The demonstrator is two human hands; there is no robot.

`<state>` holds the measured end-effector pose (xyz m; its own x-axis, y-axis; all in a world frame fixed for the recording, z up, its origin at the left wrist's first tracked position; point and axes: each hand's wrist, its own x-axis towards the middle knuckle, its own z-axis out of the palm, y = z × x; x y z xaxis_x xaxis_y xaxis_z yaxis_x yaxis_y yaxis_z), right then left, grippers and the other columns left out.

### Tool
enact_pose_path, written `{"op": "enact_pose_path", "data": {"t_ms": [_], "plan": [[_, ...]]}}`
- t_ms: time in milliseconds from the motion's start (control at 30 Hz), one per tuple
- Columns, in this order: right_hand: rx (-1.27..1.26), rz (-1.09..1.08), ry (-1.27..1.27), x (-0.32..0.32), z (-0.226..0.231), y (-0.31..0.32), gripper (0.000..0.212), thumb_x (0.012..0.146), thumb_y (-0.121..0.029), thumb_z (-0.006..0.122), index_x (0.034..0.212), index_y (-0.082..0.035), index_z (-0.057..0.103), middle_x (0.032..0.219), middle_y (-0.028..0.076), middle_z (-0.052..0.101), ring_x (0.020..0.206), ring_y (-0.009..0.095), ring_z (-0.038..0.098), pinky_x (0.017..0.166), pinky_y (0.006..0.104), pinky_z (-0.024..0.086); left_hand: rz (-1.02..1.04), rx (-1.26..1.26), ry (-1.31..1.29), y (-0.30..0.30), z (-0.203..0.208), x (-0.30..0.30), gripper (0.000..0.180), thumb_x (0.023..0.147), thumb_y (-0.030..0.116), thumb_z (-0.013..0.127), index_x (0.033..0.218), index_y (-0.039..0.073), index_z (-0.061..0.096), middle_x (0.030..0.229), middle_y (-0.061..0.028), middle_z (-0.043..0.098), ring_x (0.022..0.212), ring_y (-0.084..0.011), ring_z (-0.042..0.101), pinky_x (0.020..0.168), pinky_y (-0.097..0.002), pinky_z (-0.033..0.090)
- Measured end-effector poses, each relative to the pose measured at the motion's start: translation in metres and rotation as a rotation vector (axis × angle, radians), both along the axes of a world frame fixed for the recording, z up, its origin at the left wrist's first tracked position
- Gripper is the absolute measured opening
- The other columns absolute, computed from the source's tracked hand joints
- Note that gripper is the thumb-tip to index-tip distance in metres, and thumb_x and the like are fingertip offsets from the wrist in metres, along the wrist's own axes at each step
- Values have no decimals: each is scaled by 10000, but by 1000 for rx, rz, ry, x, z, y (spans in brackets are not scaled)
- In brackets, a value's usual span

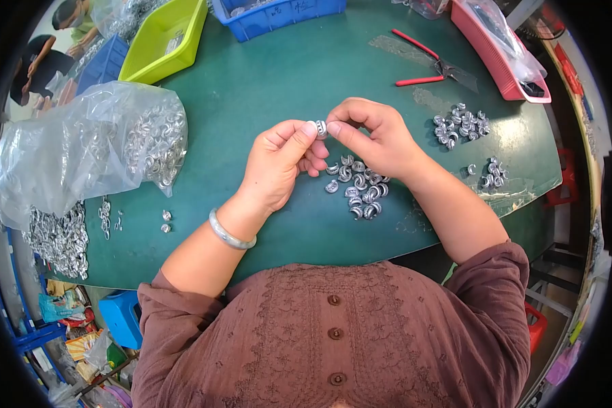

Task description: The person assembles small metal components by hand and with pliers, picking up silver-colored rings and round metal parts, joining them, and placing the assembled units on the table.

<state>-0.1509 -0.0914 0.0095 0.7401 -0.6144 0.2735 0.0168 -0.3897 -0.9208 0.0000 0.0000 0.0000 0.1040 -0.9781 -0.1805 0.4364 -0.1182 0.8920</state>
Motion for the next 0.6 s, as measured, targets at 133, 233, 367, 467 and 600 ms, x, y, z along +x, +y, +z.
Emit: {"op": "enact_pose_path", "data": {"t_ms": [133,233,367,467,600], "plan": [[14,4,-5,0,1,1,73,812,-62,559,837,2,584,771,18,558,694,72,485,634,221,411,12,20,-12,1,0,-1,190,870,218,527,840,40,584,685,-41,586,569,-122,550,506,-219,426],[25,18,-3,-1,1,1,75,812,-59,558,841,4,587,774,20,560,695,72,487,634,221,411,12,18,-8,1,0,-1,195,871,219,523,840,37,584,685,-40,585,568,-121,549,505,-220,424],[12,20,-28,0,-1,0,80,814,-59,558,850,3,593,777,23,563,694,71,489,630,219,410,13,20,-15,1,1,-1,202,875,222,515,845,35,587,684,-40,586,565,-120,547,505,-218,424],[15,16,-22,0,-1,0,78,812,-58,563,849,2,596,776,22,564,691,70,488,625,218,408,11,25,-17,1,1,-1,209,877,226,510,844,36,591,680,-39,586,561,-116,545,503,-216,423],[13,20,-11,0,0,1,75,810,-57,567,847,2,597,770,22,565,689,70,489,624,218,408,-1,26,-15,1,1,1,215,879,232,508,840,39,593,679,-38,588,559,-112,545,500,-213,423]]}}
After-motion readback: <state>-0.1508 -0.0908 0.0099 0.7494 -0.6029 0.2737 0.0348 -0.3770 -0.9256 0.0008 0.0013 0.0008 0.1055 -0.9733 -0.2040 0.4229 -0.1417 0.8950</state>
